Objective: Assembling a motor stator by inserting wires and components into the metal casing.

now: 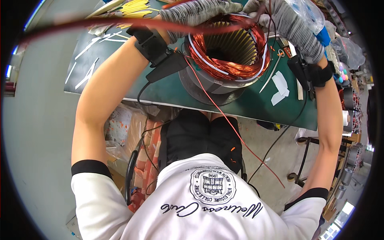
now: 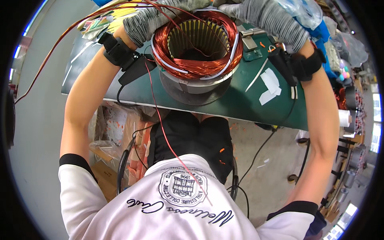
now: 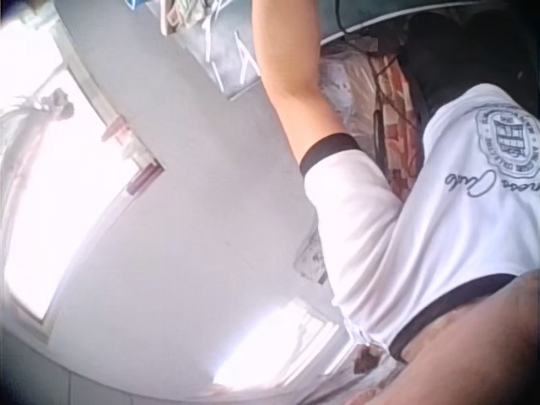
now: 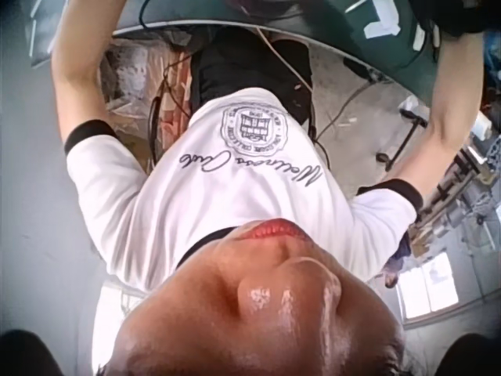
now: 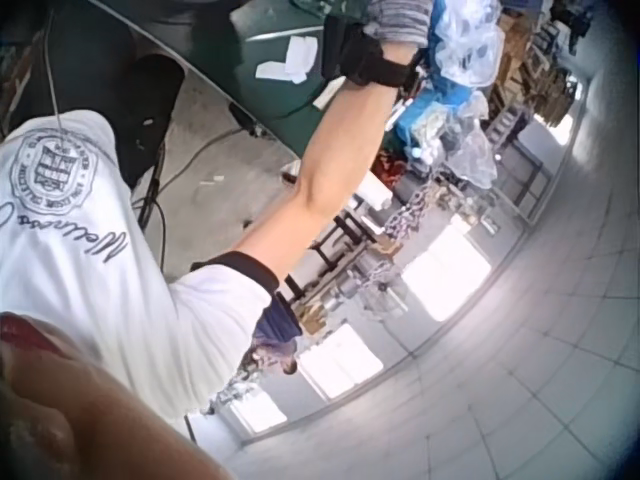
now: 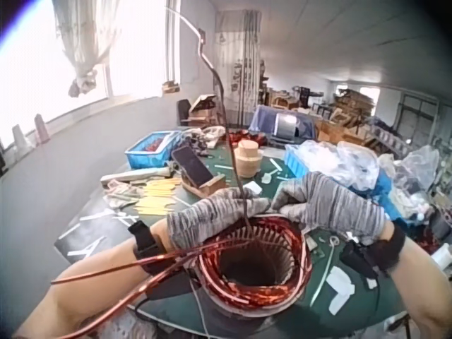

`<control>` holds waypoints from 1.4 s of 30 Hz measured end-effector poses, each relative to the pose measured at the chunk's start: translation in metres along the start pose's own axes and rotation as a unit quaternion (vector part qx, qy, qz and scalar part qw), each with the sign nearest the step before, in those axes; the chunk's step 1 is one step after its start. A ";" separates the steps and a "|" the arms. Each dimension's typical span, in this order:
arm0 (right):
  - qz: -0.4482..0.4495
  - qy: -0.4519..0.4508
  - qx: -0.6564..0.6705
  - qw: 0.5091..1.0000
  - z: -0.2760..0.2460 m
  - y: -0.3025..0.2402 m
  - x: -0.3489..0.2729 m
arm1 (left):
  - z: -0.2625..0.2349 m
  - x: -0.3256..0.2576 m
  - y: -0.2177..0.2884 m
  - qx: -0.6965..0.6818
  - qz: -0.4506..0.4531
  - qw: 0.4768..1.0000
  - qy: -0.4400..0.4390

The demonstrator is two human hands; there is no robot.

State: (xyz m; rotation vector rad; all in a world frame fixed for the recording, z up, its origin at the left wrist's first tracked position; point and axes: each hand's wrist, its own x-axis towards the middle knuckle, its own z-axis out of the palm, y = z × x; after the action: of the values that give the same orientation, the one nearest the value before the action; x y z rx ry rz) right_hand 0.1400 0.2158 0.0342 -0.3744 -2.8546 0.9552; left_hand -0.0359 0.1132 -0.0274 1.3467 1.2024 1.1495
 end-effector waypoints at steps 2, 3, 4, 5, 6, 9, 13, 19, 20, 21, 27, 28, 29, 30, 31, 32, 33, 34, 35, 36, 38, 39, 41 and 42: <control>0.005 -0.026 -0.006 1.000 -0.004 0.004 0.008 | -0.007 -0.002 -0.006 0.559 0.313 0.767 0.022; 0.008 -0.051 -0.012 0.999 -0.005 0.003 0.010 | -0.008 0.001 -0.005 0.545 0.315 0.777 0.008; 0.007 -0.051 -0.014 0.999 -0.005 0.000 0.008 | -0.006 0.002 -0.006 0.545 0.316 0.776 0.009; 0.033 -0.042 0.028 0.998 -0.003 -0.003 0.003 | -0.003 0.003 -0.007 0.231 0.181 0.956 -0.020; 0.060 -0.032 0.069 0.995 -0.002 -0.007 -0.002 | -0.001 0.004 -0.008 -0.118 0.020 0.992 -0.048; -0.036 -0.003 -0.089 0.995 -0.003 0.000 -0.009 | 0.002 0.010 -0.004 0.027 0.027 0.999 -0.032; 0.022 -0.043 -0.098 0.994 -0.001 0.002 0.013 | -0.009 0.001 -0.005 0.116 0.083 0.989 -0.036; -0.118 0.061 -0.163 0.978 0.008 0.038 0.004 | -0.026 0.043 -0.058 0.420 0.404 0.811 0.039; -0.106 0.116 -0.073 0.985 0.024 0.054 -0.004 | -0.018 0.030 -0.049 0.416 0.458 0.772 0.143; -0.133 0.196 -0.048 0.970 0.037 0.067 -0.013 | -0.002 0.018 -0.037 0.189 0.318 0.910 0.185; -0.021 0.188 0.055 0.980 0.075 0.025 -0.032 | 0.001 -0.046 -0.043 -0.161 0.210 0.918 0.296; -0.022 0.182 0.035 0.982 0.073 0.023 -0.030 | 0.001 -0.052 -0.041 -0.192 0.200 0.919 0.280; -0.022 0.166 0.091 0.982 0.068 0.018 -0.034 | 0.000 -0.059 -0.039 -0.223 0.189 0.919 0.264; -0.031 0.161 0.081 0.983 0.062 0.015 -0.032 | 0.004 -0.066 -0.035 -0.225 0.186 0.918 0.268; -0.038 0.134 0.066 0.988 0.055 0.024 -0.027 | 0.008 -0.074 -0.029 -0.253 0.166 0.913 0.273; -0.043 0.107 0.050 0.992 0.050 0.032 -0.022 | 0.013 -0.082 -0.024 -0.282 0.146 0.907 0.277; -0.075 0.074 0.004 0.994 0.043 0.025 -0.015 | 0.019 -0.092 -0.020 -0.289 0.138 0.899 0.300; -0.077 0.069 0.002 0.995 0.038 0.023 -0.008 | 0.023 -0.099 -0.019 -0.290 0.140 0.897 0.303; -0.061 0.015 0.072 0.995 0.035 0.022 0.000 | 0.027 -0.106 -0.018 -0.277 0.105 0.900 0.320; -0.042 -0.040 0.141 0.988 0.033 0.020 0.004 | 0.033 -0.113 -0.017 -0.265 0.069 0.901 0.335; -0.012 -0.066 0.200 0.977 0.039 0.005 0.010 | 0.057 -0.126 -0.025 0.013 0.071 0.905 0.420; -0.008 -0.062 0.216 0.974 0.042 0.002 0.013 | 0.084 -0.125 -0.036 -0.079 0.280 0.881 0.375; -0.006 -0.069 0.248 0.966 0.048 0.004 0.022 | 0.127 -0.139 -0.040 0.230 0.251 0.881 0.329; -0.005 -0.076 0.242 0.967 0.047 0.005 0.023 | 0.173 -0.135 -0.066 -0.079 0.230 0.936 0.255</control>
State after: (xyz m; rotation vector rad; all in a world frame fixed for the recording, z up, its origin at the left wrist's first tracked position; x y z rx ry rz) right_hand 0.1101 0.1986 -0.0058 -0.2421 -2.6101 1.6868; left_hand 0.1207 -0.0290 -0.1154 1.2785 1.1376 1.9806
